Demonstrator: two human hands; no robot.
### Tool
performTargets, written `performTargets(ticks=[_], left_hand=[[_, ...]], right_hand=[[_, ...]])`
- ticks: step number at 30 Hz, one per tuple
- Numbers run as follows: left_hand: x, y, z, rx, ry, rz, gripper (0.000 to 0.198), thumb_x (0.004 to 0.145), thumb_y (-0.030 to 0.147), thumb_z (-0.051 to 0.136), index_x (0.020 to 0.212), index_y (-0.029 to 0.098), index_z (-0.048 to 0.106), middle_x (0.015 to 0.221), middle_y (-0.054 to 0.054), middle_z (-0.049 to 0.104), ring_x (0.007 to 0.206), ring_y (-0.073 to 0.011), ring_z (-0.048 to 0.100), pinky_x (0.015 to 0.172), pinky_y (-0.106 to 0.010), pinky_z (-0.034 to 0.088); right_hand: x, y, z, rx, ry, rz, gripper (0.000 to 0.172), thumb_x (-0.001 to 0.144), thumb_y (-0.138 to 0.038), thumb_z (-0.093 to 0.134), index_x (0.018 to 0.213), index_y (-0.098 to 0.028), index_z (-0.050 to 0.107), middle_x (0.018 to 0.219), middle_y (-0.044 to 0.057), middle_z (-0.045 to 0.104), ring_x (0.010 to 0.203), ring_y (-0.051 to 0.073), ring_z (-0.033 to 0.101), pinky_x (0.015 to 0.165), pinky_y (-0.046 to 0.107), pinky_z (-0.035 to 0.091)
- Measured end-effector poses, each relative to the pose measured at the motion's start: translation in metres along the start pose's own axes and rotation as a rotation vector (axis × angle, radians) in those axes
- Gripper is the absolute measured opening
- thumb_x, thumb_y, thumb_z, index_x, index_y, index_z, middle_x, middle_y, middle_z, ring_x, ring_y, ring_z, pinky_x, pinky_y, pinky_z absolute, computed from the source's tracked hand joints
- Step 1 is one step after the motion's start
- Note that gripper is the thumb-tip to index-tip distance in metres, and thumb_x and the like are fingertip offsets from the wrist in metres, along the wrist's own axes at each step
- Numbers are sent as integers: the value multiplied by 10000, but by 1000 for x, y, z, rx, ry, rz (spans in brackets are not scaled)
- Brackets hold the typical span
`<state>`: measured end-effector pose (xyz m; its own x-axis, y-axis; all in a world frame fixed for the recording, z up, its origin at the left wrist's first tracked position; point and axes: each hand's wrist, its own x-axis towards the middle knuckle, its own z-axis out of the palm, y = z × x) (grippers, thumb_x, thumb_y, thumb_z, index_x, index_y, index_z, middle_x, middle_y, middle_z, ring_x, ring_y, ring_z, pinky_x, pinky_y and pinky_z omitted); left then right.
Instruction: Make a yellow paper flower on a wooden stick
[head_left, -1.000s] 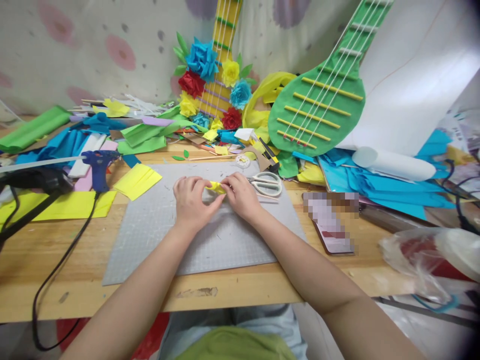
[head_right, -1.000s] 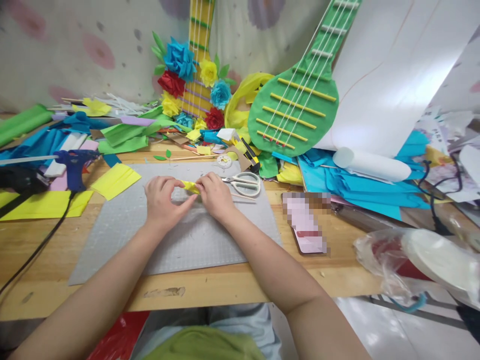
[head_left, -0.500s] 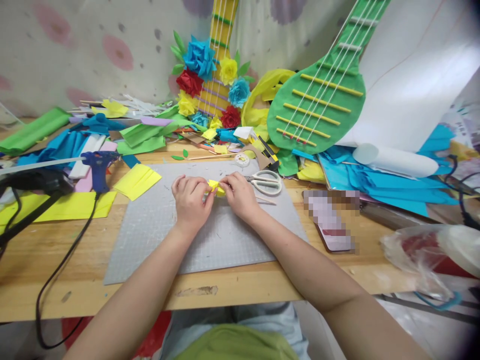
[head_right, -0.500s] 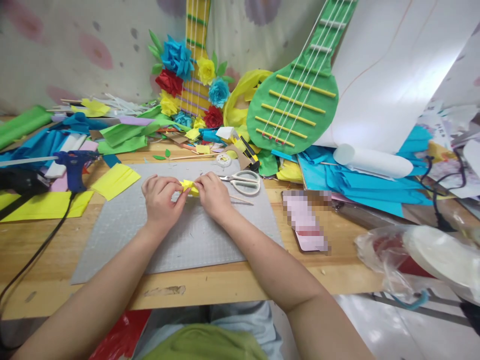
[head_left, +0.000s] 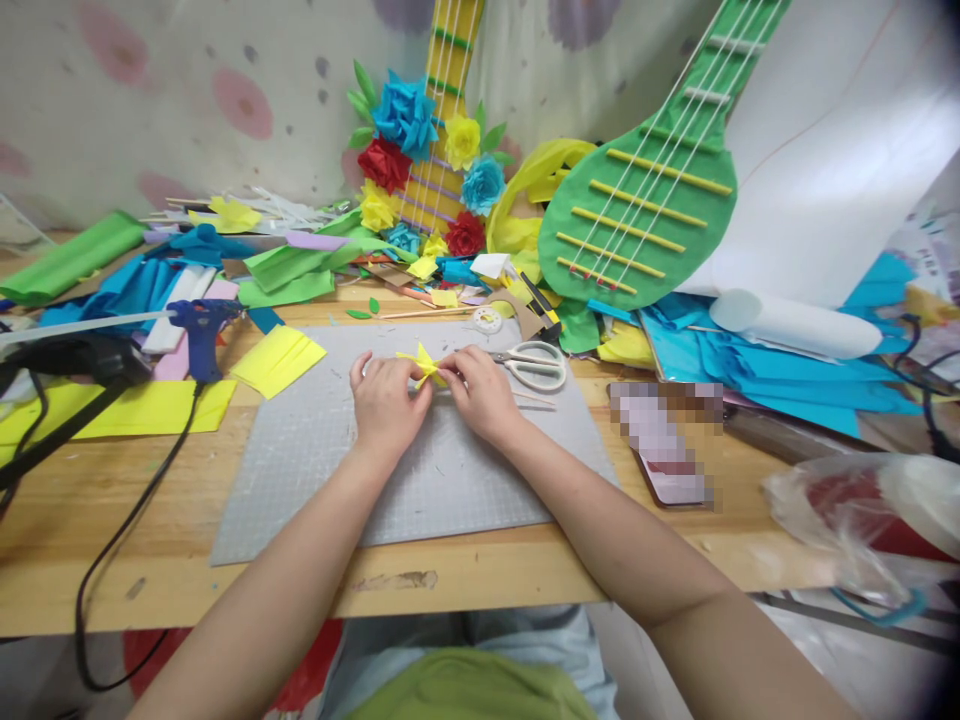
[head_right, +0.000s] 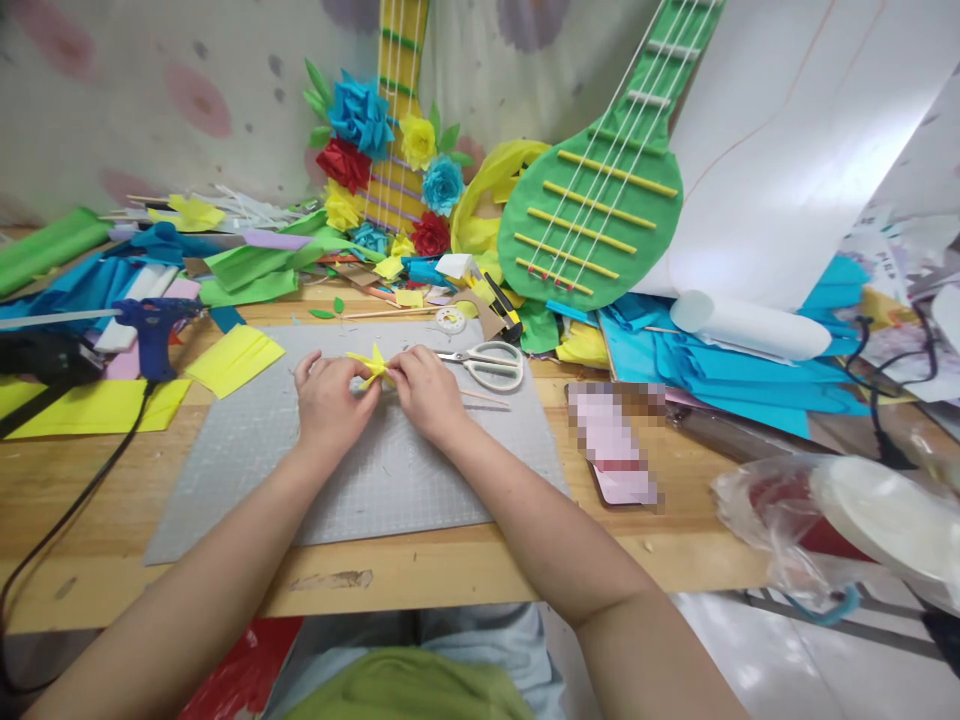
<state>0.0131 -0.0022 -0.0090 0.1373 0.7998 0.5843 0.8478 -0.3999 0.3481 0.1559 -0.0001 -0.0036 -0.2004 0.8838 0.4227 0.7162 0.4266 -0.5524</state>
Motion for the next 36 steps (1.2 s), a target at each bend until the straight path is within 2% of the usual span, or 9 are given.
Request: performTargets(ticks=[4,7,10,14,24,29,36], left_hand=[[1,-4,-4,-186,-158,-173,107,733,293,538,671,207,523,675,6,595,691,-163,529,756,-348,394],[3,-12,-8,-293,-148,-254,226,810,325,445,637,201,520,649,0,552,674,-146,497,665,-297,395],[3,-19,-9,-281,-112,-185,162,774,347,538,711,204,578,758,-17,554,799,-161,502,756,-314,403],[2,-22,-5,-278,-208,-45,122,686,310,662,774,230,634,881,-30,540,926,-183,490,857,-352,391],[3,-28,-3,-275,-328,8,113,706,325,650,741,217,647,897,-22,581,909,-174,503,848,-355,387],[4,-28,-3,-225,-297,67,142,729,357,624,744,218,650,871,-21,605,894,-174,513,829,-354,373],[6,-28,-5,-207,-254,87,142,735,355,619,727,218,656,830,-12,620,858,-164,532,821,-349,366]], right_hand=[[-1,3,1,-47,-34,9,80,839,-210,474,861,-183,546,823,45,572,794,171,501,708,277,375],[-3,6,0,-55,-104,-29,55,832,-209,487,828,-186,537,804,38,573,768,166,494,683,271,365],[-5,9,-2,-44,-148,-100,50,828,-199,493,809,-182,536,802,39,575,764,163,492,685,267,365],[-6,13,-4,-1,-180,-158,65,835,-183,473,834,-175,538,822,45,579,784,158,500,703,260,375],[-6,15,-4,53,-257,-138,116,828,-135,428,881,-175,524,848,40,591,773,142,516,699,245,383],[-7,15,-6,5,-267,-199,123,865,-227,438,904,-179,545,871,45,590,818,145,515,717,245,373],[-8,13,-5,-80,-218,-163,117,858,-250,480,874,-182,574,852,35,590,811,141,509,681,234,351]])
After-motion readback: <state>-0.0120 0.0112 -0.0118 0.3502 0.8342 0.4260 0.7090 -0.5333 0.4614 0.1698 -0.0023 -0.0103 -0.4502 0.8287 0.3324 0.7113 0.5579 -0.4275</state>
